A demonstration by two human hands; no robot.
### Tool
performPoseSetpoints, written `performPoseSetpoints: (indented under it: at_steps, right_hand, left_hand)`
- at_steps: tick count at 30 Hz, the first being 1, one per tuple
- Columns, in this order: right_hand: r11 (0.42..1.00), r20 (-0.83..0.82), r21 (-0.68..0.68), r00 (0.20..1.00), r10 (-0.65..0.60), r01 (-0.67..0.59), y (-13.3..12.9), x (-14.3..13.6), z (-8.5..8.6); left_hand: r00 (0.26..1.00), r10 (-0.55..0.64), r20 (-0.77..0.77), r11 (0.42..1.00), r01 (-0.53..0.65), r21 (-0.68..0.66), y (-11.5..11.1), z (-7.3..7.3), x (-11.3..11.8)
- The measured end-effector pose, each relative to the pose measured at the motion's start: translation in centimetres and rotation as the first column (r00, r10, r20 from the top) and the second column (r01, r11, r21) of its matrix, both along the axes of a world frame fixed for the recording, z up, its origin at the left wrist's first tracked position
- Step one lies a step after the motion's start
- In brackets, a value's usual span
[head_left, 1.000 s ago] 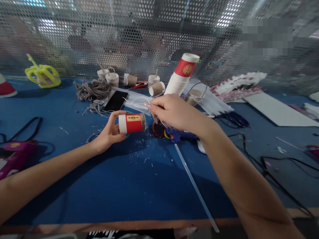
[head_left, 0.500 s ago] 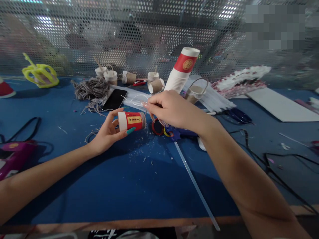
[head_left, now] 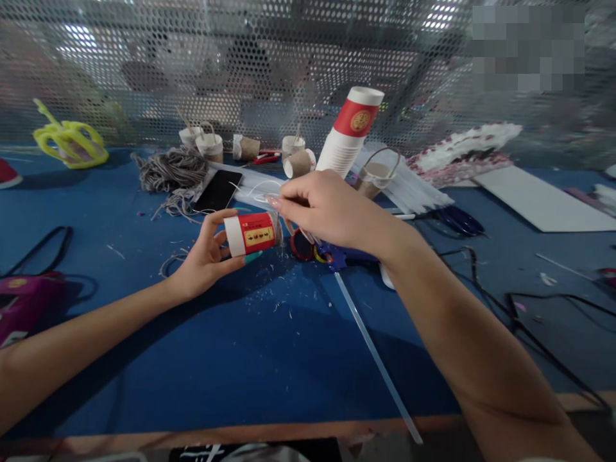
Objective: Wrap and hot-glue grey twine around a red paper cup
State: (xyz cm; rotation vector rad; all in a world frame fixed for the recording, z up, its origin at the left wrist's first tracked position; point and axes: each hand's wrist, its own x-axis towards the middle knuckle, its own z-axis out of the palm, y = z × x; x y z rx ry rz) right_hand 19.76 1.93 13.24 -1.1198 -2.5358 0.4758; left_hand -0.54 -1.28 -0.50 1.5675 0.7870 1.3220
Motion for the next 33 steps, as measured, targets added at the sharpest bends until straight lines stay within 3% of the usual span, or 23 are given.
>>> performPoseSetpoints:
  at_steps: [12, 33]
  right_hand:
    - [0.999, 0.003, -0.033, 1.000, 0.006, -0.005, -0.04, -0.19, -0.21]
    - [0.998, 0.019, -0.057, 1.000, -0.024, 0.025, 0.17, -0.15, -0.39]
  left_hand:
    - [0.997, -0.025, -0.075, 0.999, 0.028, 0.039, -0.09, -0.19, -0.09]
    - [0.997, -0.050, -0.064, 0.995, 0.056, 0.087, -0.29, 0.03, 0.04]
